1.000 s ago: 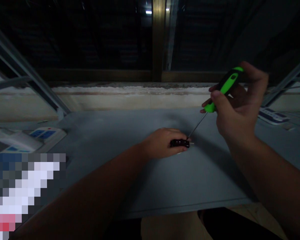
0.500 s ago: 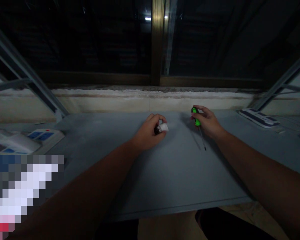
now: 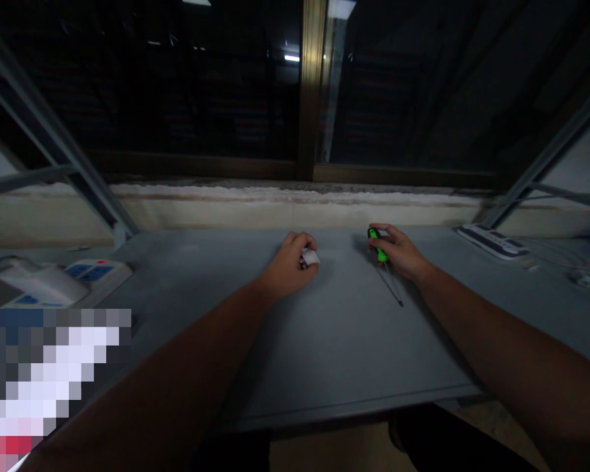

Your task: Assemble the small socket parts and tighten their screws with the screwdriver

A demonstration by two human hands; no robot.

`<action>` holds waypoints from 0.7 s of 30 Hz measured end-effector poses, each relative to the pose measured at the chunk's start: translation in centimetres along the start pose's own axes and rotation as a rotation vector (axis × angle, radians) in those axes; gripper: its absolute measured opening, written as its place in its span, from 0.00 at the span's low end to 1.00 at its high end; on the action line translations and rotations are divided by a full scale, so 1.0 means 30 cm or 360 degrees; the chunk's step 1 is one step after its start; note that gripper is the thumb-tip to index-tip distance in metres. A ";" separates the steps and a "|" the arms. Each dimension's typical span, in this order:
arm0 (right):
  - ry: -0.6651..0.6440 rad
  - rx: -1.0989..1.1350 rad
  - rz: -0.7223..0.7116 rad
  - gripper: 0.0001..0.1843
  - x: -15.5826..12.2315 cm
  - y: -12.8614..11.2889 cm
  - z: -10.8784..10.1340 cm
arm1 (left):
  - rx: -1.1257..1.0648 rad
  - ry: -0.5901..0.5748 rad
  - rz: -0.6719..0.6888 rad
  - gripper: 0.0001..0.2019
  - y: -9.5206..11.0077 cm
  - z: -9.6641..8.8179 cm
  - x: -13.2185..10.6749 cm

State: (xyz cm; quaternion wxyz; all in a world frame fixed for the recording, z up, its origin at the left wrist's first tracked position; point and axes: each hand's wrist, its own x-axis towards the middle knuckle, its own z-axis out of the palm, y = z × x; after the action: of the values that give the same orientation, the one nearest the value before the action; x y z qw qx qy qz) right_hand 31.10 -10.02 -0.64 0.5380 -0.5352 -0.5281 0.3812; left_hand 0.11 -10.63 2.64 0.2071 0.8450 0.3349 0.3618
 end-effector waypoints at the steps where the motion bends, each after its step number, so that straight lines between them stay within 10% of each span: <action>1: -0.0007 -0.0002 -0.0003 0.33 0.002 0.000 0.000 | -0.0003 -0.0001 -0.0002 0.14 0.000 -0.001 0.000; 21: -0.0106 0.0024 -0.0014 0.28 -0.002 0.007 -0.005 | 0.0007 -0.0057 -0.0044 0.14 -0.027 0.005 0.003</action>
State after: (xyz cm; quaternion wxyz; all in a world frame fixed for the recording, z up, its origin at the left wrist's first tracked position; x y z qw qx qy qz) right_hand 31.26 -10.09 -0.83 0.5257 -0.5159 -0.5452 0.4003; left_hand -0.07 -10.02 2.10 0.2162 0.8471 0.3437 0.3429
